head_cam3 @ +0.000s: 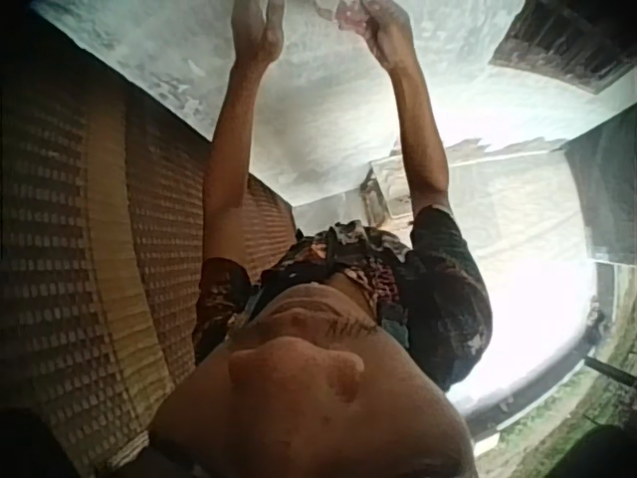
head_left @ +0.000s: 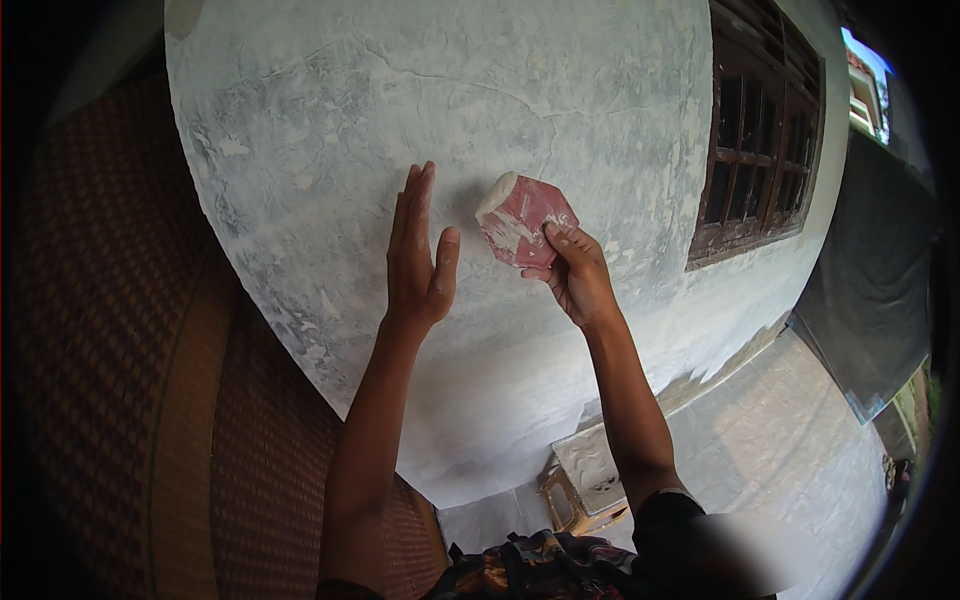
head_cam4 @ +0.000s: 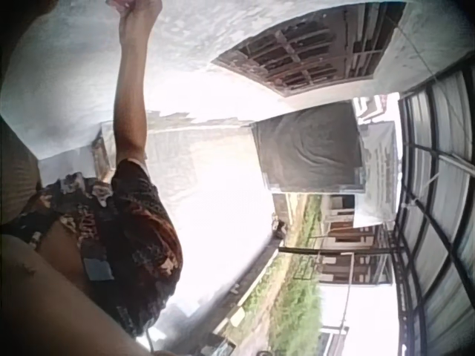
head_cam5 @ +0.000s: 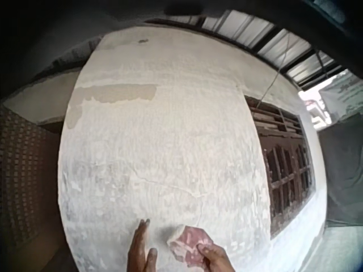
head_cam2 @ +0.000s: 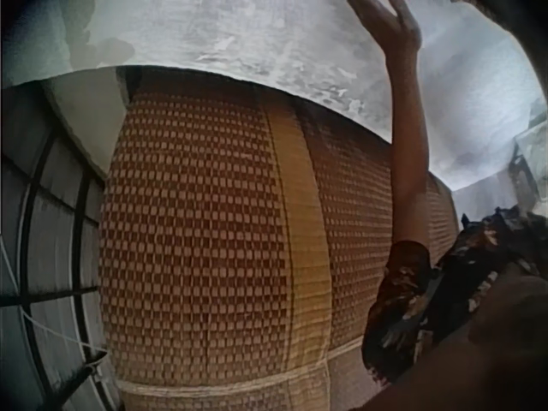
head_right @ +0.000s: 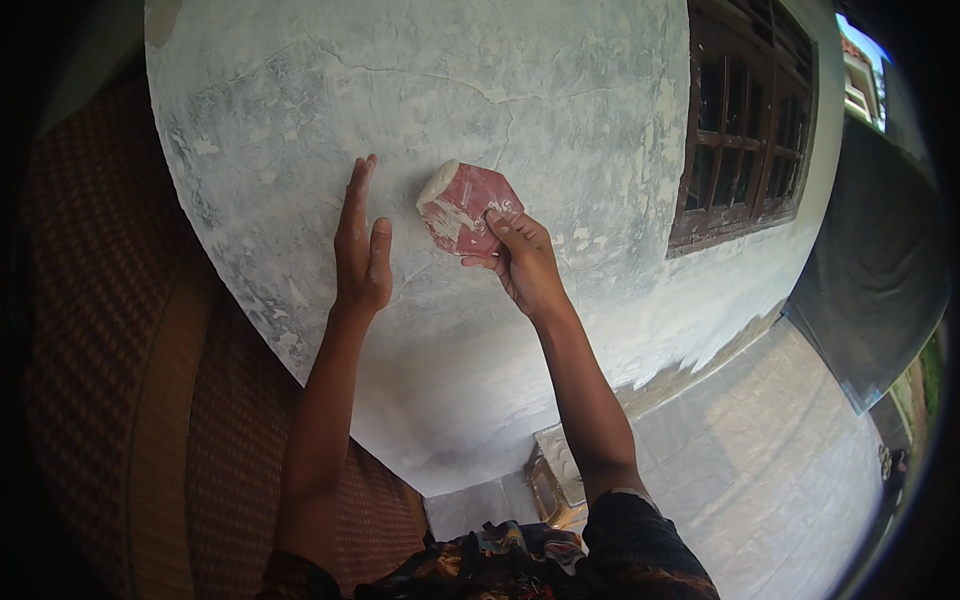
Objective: The person applies plaster to an interior wall using a putty knife to spread the plaster from a plaster tray onto the wall.
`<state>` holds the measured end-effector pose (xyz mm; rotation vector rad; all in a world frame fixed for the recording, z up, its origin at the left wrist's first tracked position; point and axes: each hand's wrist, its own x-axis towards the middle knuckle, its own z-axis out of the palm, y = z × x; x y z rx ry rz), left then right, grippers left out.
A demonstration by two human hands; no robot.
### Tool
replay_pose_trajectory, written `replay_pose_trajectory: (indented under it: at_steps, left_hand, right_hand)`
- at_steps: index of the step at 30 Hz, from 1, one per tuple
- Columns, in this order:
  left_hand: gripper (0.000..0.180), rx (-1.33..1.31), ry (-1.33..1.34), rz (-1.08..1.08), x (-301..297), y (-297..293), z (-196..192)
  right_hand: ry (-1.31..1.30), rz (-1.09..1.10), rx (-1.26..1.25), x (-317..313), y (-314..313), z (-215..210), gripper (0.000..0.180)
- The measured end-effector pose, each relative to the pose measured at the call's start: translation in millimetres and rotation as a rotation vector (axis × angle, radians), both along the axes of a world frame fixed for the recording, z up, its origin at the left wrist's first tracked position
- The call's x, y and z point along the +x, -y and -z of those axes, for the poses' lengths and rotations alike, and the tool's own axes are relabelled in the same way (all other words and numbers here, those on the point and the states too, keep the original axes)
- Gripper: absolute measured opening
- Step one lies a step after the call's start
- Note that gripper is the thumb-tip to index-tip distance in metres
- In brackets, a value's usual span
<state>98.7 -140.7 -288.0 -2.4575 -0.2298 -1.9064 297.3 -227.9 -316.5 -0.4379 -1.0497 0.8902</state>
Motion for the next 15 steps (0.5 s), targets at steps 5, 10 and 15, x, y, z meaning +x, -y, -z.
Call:
replay_pose_trajectory:
  at_steps: [5,10,15]
  left_hand:
    - [0.063,0.028,0.016,0.008,3.8,-8.5,-17.9]
    - [0.063,0.083,0.041,0.007,9.5,-22.3,-41.7]
    - [0.061,0.153,0.072,-0.004,19.3,-33.5,-73.0]
  right_hand:
    - [0.044,0.04,0.02,3.7,-5.6,-19.6,0.027]
    - [0.071,0.021,0.071,11.5,-17.7,-43.9,0.026]
    - [0.143,0.071,0.115,21.9,-28.1,-74.6,0.025]
